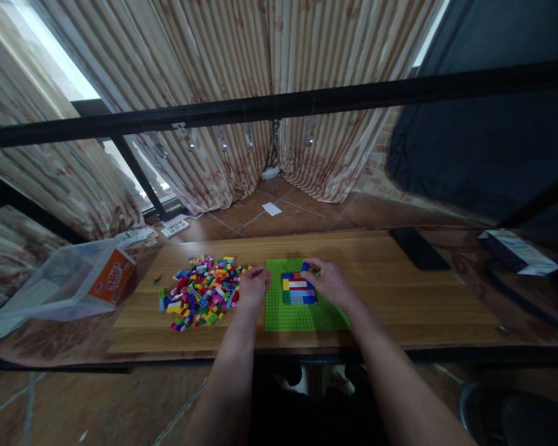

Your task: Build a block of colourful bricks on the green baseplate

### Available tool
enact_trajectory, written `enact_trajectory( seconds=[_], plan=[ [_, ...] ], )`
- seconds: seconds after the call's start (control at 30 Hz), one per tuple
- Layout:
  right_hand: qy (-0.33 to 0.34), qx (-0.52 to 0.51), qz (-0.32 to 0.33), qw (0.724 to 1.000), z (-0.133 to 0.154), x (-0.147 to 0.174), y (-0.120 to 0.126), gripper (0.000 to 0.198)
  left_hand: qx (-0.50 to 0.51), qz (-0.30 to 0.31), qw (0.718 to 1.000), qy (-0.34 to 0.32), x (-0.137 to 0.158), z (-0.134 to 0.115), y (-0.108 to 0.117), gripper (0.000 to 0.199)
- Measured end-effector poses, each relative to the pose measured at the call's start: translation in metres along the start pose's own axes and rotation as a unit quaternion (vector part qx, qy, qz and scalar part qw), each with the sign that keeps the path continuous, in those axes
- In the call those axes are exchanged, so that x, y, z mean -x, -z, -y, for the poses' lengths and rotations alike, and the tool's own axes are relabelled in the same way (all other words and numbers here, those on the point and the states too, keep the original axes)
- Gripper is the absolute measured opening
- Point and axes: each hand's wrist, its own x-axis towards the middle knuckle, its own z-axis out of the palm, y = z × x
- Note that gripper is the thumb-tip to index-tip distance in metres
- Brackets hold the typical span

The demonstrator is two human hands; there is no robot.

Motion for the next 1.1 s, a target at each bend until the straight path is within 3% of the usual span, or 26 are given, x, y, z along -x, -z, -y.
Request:
enact_trajectory(
  seconds=[0.47,1.1],
  plan=[
    [0.063,0.142,0.097,0.983,0.022,-0.005,-0.030,0.031,-0.173,0.014,0.981,-0.083,-0.017,0.030,-0.014,0.023],
    [0.014,0.139,0.134,0.981,0.018,-0.009,-0.037,0.031,-0.289,-0.011,0.953,-0.089,-0.004,0.013,-0.019,0.036]
  ],
)
